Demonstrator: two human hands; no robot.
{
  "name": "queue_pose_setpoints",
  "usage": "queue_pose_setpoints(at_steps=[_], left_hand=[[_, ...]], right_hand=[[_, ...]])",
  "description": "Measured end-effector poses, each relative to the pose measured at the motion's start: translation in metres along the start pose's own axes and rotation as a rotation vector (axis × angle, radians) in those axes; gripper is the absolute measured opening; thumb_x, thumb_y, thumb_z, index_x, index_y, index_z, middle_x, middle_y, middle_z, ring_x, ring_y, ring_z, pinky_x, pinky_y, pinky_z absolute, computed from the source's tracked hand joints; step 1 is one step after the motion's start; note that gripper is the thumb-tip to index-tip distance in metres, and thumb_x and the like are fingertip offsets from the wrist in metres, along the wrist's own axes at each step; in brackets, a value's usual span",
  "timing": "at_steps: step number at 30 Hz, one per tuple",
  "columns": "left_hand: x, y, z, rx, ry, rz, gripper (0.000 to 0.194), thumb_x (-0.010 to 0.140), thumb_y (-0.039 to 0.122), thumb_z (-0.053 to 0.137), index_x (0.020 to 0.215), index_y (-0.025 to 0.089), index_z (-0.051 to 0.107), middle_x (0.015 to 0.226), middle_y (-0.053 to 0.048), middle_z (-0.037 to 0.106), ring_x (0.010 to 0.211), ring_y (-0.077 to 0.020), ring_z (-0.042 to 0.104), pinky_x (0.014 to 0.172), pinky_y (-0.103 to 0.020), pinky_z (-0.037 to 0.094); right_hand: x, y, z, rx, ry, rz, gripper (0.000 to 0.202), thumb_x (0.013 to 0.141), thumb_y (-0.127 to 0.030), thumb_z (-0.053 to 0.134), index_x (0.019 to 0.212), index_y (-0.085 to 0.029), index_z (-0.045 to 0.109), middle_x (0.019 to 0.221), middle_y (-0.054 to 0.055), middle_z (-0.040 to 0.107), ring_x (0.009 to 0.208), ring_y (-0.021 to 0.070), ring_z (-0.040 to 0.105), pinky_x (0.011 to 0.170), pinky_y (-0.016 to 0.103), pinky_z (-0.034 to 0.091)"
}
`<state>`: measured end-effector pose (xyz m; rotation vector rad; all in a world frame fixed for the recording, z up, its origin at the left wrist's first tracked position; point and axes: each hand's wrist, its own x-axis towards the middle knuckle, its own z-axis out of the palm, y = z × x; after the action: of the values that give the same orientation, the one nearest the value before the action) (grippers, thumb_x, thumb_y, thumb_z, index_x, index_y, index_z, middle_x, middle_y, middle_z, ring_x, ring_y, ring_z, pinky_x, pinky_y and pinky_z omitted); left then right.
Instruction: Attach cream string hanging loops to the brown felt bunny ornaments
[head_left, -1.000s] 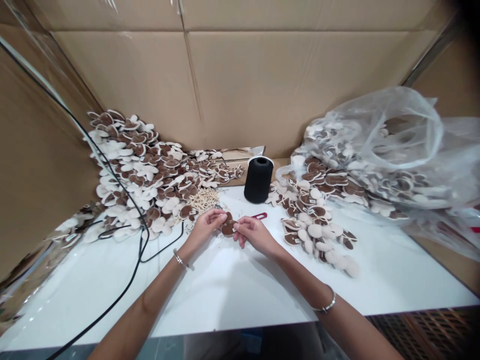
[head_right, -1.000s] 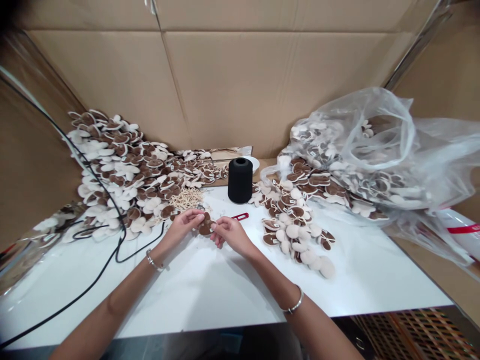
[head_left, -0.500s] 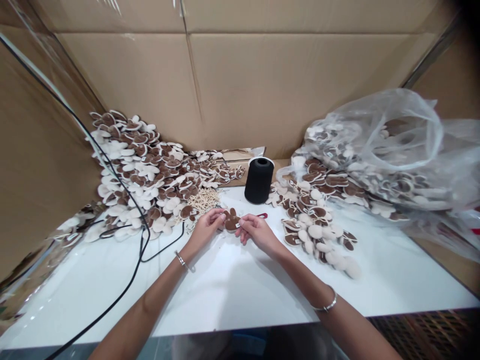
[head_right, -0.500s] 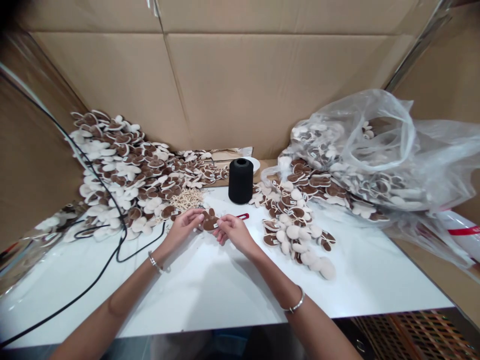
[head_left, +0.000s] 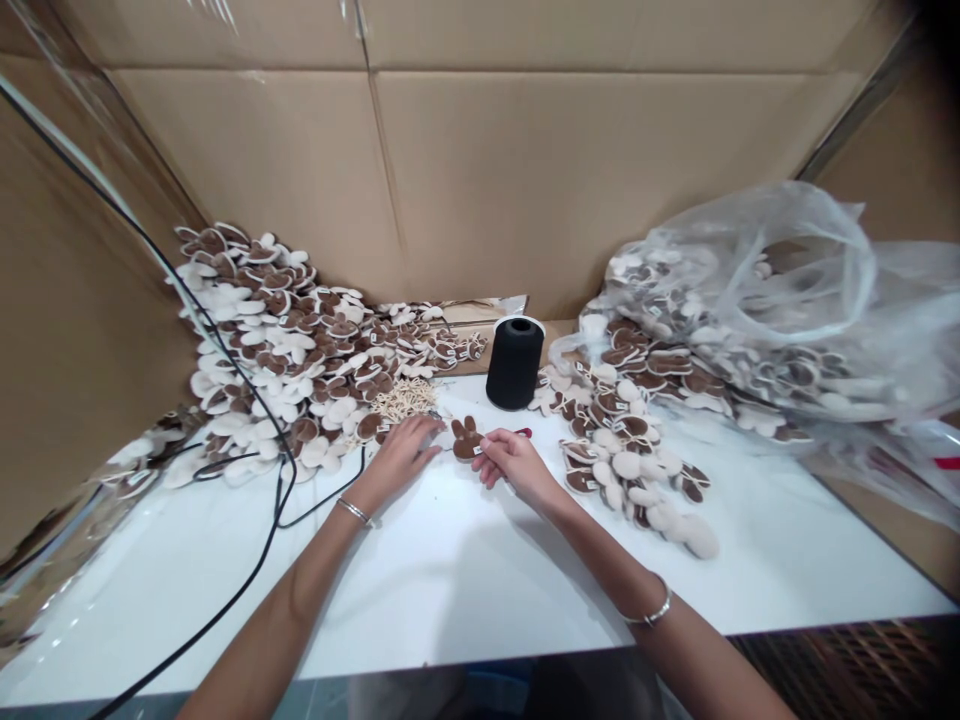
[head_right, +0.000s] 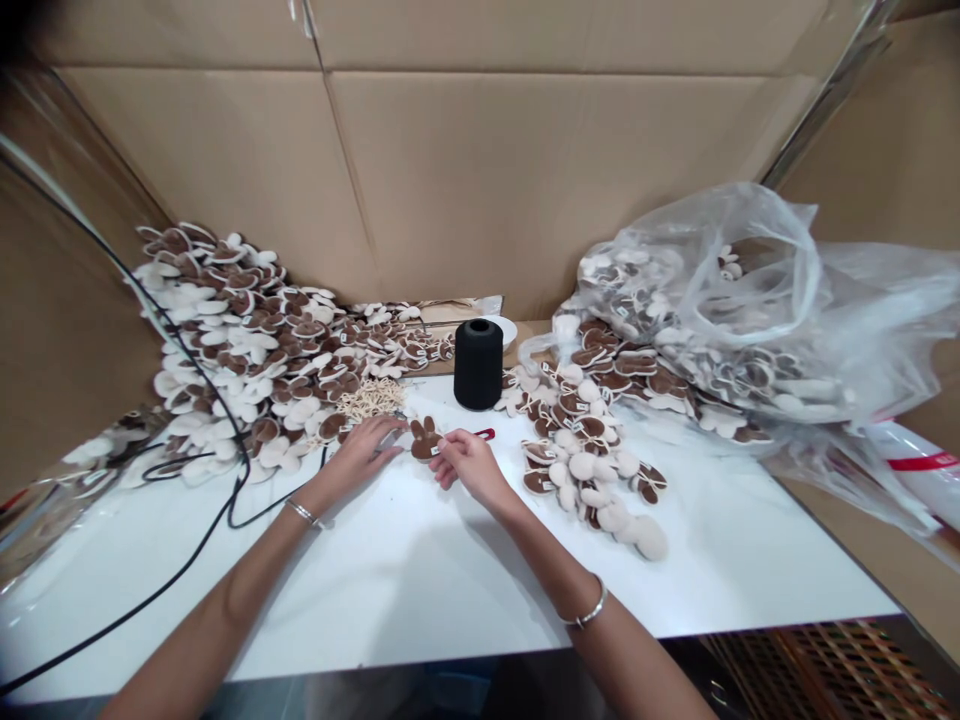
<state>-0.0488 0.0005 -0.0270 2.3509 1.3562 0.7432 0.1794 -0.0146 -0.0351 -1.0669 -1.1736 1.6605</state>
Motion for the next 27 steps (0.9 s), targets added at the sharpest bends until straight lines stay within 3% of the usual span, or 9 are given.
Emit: queue_pose_setpoints(at_steps=[3,8,13,18,23,27], left_hand=[[0.001,-0.006,-0.003,0.085,0.057,-0.016,0.031,0.093,0.035,0.048,0.120,0.022,0.058,0.119,-0.011,0.060,0.116,-0.0279,0.050,0.101,-0.046,0.037],[-0.001,0.000,-0.001,0.120,-0.025,0.039,0.053,0.085,0.048,0.060,0.132,0.026,0.049,0.132,-0.011,0.052,0.125,-0.0304,0.041,0.106,-0.048,0.031],[0.000,0.008,0.012,0.214,0.144,-0.081,0.053,0.090,0.045,0.051,0.137,0.021,0.043,0.138,-0.015,0.046,0.132,-0.0321,0.035,0.109,-0.050,0.027],[0.004,0.015,0.024,0.243,0.089,-0.006,0.066,0.082,0.055,0.059,0.138,0.025,0.043,0.146,-0.012,0.042,0.137,-0.0350,0.028,0.111,-0.052,0.023],[0.009,0.015,0.021,0.334,0.230,-0.157,0.045,0.092,0.037,0.049,0.134,0.021,0.045,0.144,-0.012,0.043,0.138,-0.0336,0.028,0.111,-0.052,0.026],[0.007,0.017,0.007,0.253,0.363,-0.161,0.029,0.093,0.030,0.046,0.119,0.021,0.053,0.127,-0.011,0.056,0.126,-0.0307,0.042,0.105,-0.049,0.034]], right_hand=[[0.002,0.002,-0.002,-0.059,0.036,-0.004,0.034,0.077,-0.049,0.064,0.081,-0.017,0.052,0.065,0.003,0.067,0.048,0.0116,0.059,0.042,0.022,0.045],[0.004,0.002,-0.006,-0.154,0.086,-0.048,0.028,0.081,-0.044,0.058,0.082,-0.017,0.052,0.067,0.003,0.066,0.049,0.0112,0.058,0.039,0.020,0.042],[0.003,0.000,-0.008,-0.224,0.076,-0.056,0.026,0.084,-0.043,0.055,0.083,-0.017,0.053,0.070,0.005,0.068,0.047,0.0102,0.055,0.032,0.017,0.031],[0.002,-0.003,-0.007,-0.204,0.099,-0.078,0.027,0.083,-0.044,0.056,0.083,-0.017,0.053,0.068,0.004,0.068,0.048,0.0104,0.055,0.035,0.018,0.033],[0.000,-0.006,-0.005,-0.198,0.092,-0.073,0.026,0.083,-0.043,0.056,0.081,-0.017,0.053,0.068,0.004,0.068,0.046,0.0092,0.053,0.034,0.017,0.032],[-0.004,-0.010,-0.003,-0.198,-0.024,0.041,0.024,0.083,-0.039,0.057,0.080,-0.016,0.053,0.067,0.003,0.068,0.038,0.0063,0.045,0.031,0.017,0.028]])
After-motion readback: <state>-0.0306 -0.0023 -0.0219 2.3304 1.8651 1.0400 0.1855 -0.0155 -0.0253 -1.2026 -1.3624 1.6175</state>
